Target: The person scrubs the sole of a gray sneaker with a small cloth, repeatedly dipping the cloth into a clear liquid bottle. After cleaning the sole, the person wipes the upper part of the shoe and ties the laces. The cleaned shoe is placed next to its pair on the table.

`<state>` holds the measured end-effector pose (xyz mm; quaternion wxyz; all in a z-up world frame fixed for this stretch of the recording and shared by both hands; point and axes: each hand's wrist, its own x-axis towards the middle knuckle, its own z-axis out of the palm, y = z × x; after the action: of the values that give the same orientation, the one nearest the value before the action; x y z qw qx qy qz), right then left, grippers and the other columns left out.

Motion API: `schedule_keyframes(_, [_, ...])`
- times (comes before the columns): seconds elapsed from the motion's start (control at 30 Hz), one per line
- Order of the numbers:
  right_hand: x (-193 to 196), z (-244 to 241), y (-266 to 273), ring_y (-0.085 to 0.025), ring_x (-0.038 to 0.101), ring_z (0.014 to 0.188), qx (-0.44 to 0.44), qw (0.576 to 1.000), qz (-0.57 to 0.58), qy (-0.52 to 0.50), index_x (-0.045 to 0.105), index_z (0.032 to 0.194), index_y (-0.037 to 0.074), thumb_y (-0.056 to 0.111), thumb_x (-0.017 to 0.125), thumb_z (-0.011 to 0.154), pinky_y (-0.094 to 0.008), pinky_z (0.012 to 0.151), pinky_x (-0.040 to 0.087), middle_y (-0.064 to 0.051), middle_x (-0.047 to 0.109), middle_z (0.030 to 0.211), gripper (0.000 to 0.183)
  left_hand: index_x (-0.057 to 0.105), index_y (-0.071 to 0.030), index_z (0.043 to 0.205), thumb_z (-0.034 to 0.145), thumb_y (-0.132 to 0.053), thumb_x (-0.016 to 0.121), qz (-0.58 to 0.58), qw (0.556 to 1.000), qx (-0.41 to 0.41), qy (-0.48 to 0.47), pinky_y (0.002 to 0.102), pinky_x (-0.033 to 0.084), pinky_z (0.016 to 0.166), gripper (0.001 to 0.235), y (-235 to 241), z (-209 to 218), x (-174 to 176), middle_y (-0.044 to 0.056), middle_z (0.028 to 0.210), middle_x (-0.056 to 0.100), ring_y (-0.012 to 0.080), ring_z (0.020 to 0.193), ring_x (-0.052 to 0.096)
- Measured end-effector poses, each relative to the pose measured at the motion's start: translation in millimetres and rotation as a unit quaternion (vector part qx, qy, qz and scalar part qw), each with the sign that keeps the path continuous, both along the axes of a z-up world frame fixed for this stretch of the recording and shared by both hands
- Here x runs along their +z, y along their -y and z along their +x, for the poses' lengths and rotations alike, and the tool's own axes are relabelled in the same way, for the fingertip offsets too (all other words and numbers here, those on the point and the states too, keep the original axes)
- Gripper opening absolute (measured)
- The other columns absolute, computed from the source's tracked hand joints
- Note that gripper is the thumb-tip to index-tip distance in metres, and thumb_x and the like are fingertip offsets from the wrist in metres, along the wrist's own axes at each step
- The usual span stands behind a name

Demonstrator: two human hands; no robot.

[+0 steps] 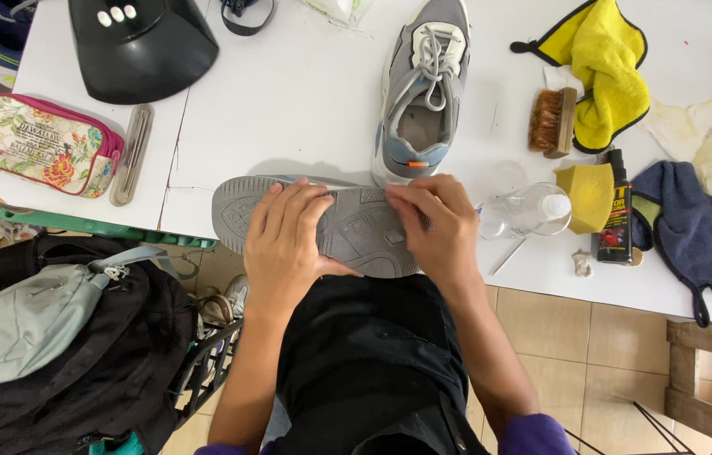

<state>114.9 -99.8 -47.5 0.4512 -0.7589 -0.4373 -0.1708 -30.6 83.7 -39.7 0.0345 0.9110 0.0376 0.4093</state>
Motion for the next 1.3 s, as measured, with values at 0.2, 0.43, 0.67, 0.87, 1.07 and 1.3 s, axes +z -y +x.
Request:
schedule_keyframes(0.2, [-4,-52,28,-0.021,0.066,0.079,0.137,0.987,-0.046,0.068,0.087,0.095,0.027,0.018,0.078,0.103,-0.036,0.08,0.043,0.004,0.078,0.094,0.014,0.07,-0.01,0.136,0.083,-0.076,0.083,0.002,1.0,-0.006,-0.006,0.05,0.054,0.12,0.085,-8,0,-16,0.006,0.127,0.076,0.0295,0.126,0.074])
schedule_keyframes(0.43, [9,-8,8,-0.023,0.066,0.082,0.017,1.0,0.002,-0.008,0.09,0.107,0.019,0.007,0.083,0.103,-0.035,0.085,0.051,0.002,0.078,0.097,0.014,0.07,-0.01,0.133,0.068,-0.1,0.071,-0.008,1.0,0.0,-0.008,0.05,0.053,0.121,0.11,-5,-2,-21,0.007,0.125,0.076,0.0299,0.125,0.073])
schedule_keyframes(0.67, [2,-57,11,-0.024,0.064,0.08,0.076,0.995,-0.044,0.044,0.084,0.09,0.016,0.01,0.084,0.099,-0.037,0.082,0.045,0.0,0.075,0.091,0.011,0.069,-0.011,0.132,0.084,-0.102,0.048,0.018,1.0,-0.003,0.005,0.049,0.055,0.118,0.105,-10,0,-27,0.007,0.125,0.076,0.0289,0.123,0.075])
schedule_keyframes(0.87, [8,-37,32,-0.023,0.063,0.08,0.106,0.994,-0.016,0.005,0.089,0.096,0.023,0.011,0.085,0.098,-0.037,0.083,0.042,0.004,0.076,0.09,0.013,0.068,-0.012,0.133,0.086,-0.1,0.052,0.004,1.0,-0.006,0.001,0.05,0.054,0.117,0.102,-8,-2,-27,0.006,0.126,0.076,0.0291,0.124,0.074])
schedule_keyframes(1.07, [8,-22,-22,-0.021,0.069,0.083,0.01,1.0,0.016,0.018,0.089,0.103,0.018,0.011,0.086,0.102,-0.034,0.085,0.045,0.003,0.076,0.095,0.008,0.067,-0.009,0.133,0.076,-0.102,0.064,0.018,1.0,-0.003,-0.014,0.05,0.055,0.118,0.109,-8,-2,-21,0.009,0.126,0.076,0.0306,0.124,0.073])
schedule_keyframes(1.3, [-3,-64,28,-0.021,0.064,0.079,0.172,0.983,-0.043,0.049,0.084,0.088,0.019,0.014,0.08,0.103,-0.035,0.081,0.04,0.002,0.074,0.087,0.016,0.067,-0.012,0.134,0.081,-0.097,0.061,-0.001,1.0,-0.008,-0.008,0.051,0.052,0.121,0.101,-9,-3,-28,0.007,0.128,0.076,0.0305,0.127,0.073])
